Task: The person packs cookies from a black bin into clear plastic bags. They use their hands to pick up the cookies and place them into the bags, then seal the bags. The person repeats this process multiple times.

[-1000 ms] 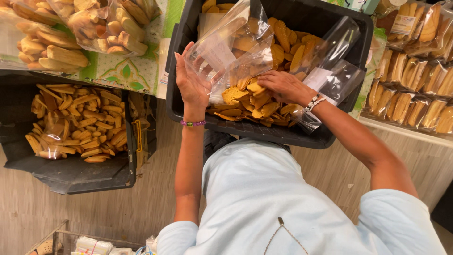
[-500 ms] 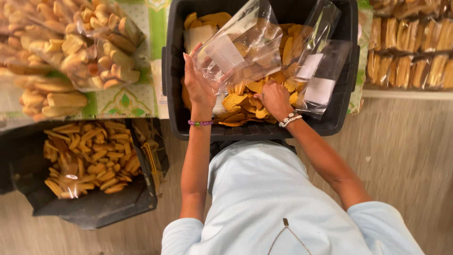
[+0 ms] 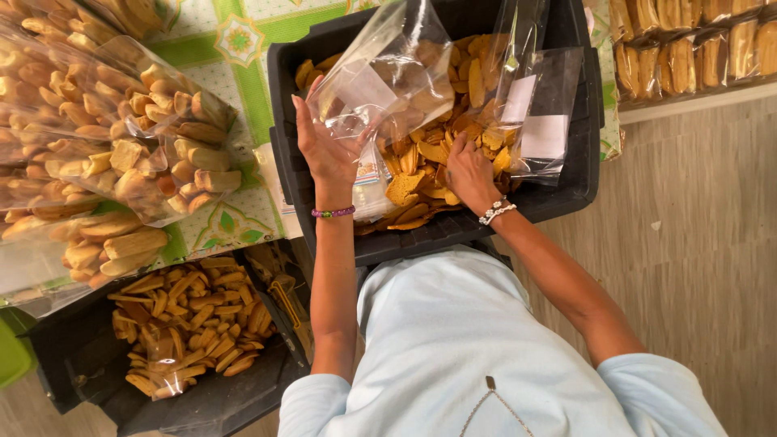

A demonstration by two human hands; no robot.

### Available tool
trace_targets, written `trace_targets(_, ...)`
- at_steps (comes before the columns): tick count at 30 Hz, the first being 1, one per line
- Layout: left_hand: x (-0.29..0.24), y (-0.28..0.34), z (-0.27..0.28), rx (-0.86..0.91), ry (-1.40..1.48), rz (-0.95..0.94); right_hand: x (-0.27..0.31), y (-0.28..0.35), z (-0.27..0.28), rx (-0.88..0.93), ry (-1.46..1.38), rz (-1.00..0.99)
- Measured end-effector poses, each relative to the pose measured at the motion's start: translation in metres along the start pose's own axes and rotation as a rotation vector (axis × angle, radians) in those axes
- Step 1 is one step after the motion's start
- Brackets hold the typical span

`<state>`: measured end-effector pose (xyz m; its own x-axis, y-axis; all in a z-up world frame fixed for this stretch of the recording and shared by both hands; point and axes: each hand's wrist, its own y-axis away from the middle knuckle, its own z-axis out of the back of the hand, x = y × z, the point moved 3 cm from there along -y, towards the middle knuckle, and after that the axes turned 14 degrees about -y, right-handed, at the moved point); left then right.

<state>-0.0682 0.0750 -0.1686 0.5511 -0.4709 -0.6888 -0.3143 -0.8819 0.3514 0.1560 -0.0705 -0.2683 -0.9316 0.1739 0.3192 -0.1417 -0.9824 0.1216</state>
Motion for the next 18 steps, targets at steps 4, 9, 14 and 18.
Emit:
trace_targets(4, -0.013, 0.005, 0.011, -0.006, -0.007, -0.071, -0.024, -0.005, 0.015, 0.249, -0.232, -0.258)
trace_targets(9, -0.021, 0.011, 0.021, -0.087, 0.033, -0.081, -0.027, -0.045, 0.046, -0.050, -0.496, 0.183)
trace_targets(14, -0.025, 0.021, 0.032, -0.168, 0.024, -0.081, -0.006, -0.078, 0.051, -0.004, -0.766, -0.164)
trace_targets(18, -0.024, 0.026, 0.040, -0.081, 0.047, -0.145, 0.009, -0.067, 0.090, 0.075, -0.869, -0.175)
